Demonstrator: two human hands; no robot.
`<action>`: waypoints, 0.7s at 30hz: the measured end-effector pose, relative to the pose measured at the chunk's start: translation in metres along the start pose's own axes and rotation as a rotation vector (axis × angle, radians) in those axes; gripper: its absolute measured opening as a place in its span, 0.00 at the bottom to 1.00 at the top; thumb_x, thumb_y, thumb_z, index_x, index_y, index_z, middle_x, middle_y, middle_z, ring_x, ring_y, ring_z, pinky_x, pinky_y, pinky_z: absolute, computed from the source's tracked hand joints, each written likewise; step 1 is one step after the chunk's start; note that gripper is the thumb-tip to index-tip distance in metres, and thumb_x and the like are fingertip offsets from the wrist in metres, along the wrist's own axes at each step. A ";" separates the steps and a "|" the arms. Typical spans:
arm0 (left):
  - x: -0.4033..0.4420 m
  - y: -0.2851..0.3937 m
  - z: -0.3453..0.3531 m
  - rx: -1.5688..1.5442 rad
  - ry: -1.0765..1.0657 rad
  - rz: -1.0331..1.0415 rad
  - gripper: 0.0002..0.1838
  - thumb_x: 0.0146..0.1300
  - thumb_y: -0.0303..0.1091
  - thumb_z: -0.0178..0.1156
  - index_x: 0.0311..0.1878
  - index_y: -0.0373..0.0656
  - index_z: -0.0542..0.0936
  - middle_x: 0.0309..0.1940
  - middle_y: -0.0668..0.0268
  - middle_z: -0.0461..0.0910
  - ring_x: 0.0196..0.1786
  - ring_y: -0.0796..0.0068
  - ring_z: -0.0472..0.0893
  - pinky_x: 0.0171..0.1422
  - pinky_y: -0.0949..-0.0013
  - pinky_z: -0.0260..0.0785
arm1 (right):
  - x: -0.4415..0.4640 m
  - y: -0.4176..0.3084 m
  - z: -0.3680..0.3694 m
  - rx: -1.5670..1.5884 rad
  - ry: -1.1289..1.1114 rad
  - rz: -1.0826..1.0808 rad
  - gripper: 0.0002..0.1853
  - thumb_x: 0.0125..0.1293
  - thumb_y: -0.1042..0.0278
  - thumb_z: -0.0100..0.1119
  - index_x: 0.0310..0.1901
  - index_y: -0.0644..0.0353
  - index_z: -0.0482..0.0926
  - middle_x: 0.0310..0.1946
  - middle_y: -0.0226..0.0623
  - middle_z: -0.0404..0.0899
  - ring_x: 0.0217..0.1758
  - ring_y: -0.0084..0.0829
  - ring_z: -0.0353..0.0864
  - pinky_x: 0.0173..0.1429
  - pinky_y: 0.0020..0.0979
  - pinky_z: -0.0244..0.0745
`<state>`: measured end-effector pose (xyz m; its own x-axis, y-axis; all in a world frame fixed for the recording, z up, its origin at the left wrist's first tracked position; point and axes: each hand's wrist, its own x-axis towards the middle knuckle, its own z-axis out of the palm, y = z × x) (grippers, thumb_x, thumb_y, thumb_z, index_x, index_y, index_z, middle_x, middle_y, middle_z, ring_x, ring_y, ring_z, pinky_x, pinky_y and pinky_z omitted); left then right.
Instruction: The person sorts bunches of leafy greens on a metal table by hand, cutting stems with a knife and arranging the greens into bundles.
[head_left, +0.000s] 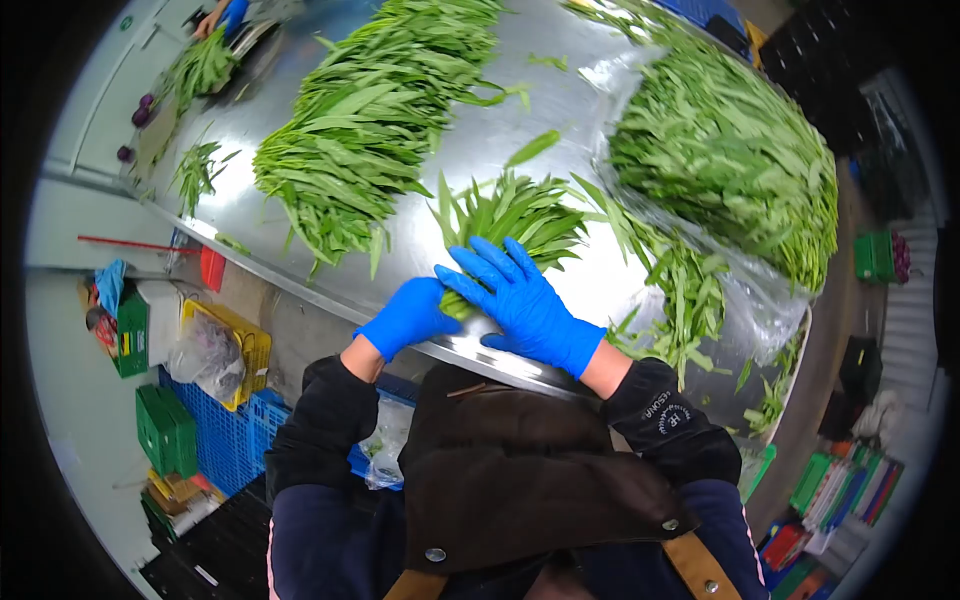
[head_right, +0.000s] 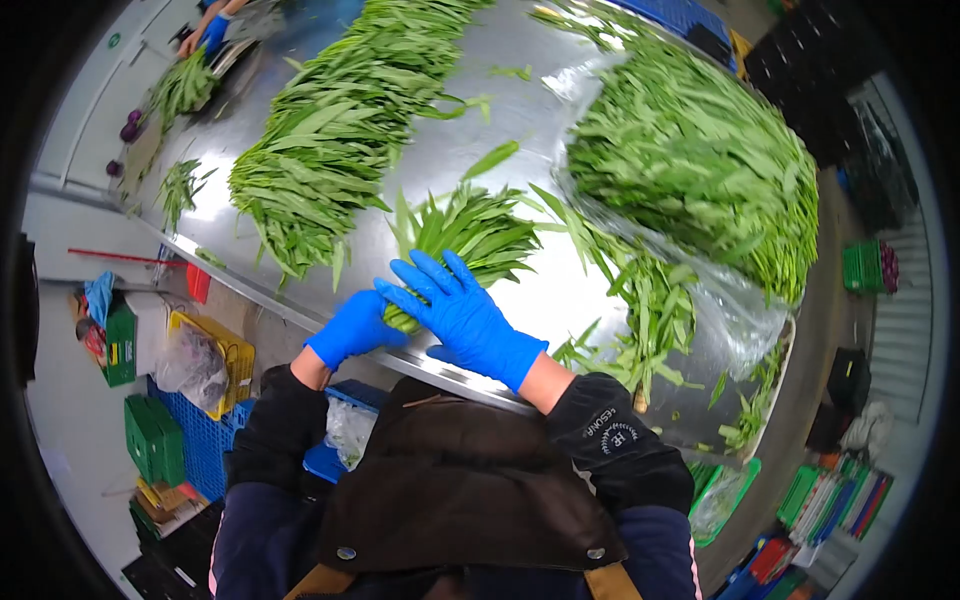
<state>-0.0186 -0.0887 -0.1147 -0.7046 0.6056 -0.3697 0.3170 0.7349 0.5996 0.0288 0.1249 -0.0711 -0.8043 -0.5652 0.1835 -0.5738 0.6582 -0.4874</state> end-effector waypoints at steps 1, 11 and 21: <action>-0.004 0.003 -0.013 -0.396 -0.171 -0.014 0.26 0.43 0.30 0.72 0.49 0.39 0.79 0.32 0.62 0.83 0.34 0.70 0.81 0.40 0.64 0.73 | 0.010 0.000 -0.001 -0.095 0.018 -0.056 0.41 0.54 0.63 0.62 0.71 0.42 0.57 0.69 0.37 0.59 0.72 0.42 0.57 0.75 0.51 0.47; -0.057 -0.049 -0.059 -0.944 -0.504 0.010 0.23 0.54 0.28 0.68 0.54 0.39 0.77 0.41 0.65 0.80 0.41 0.77 0.79 0.46 0.71 0.72 | 0.086 -0.023 0.030 -0.003 -0.336 -0.142 0.36 0.55 0.62 0.62 0.68 0.48 0.62 0.31 0.42 0.78 0.29 0.44 0.80 0.32 0.41 0.74; -0.026 -0.198 -0.004 -0.153 0.987 -0.120 0.15 0.55 0.40 0.67 0.45 0.46 0.83 0.29 0.61 0.83 0.27 0.65 0.81 0.37 0.67 0.75 | 0.232 0.017 -0.062 -0.267 -0.133 0.349 0.36 0.49 0.65 0.64 0.65 0.42 0.68 0.39 0.46 0.82 0.41 0.47 0.82 0.45 0.40 0.77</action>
<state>-0.0657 -0.2511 -0.2216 -0.9594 -0.0447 0.2783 0.1733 0.6852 0.7074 -0.1768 0.0361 0.0164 -0.9396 -0.3347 -0.0723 -0.3062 0.9158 -0.2600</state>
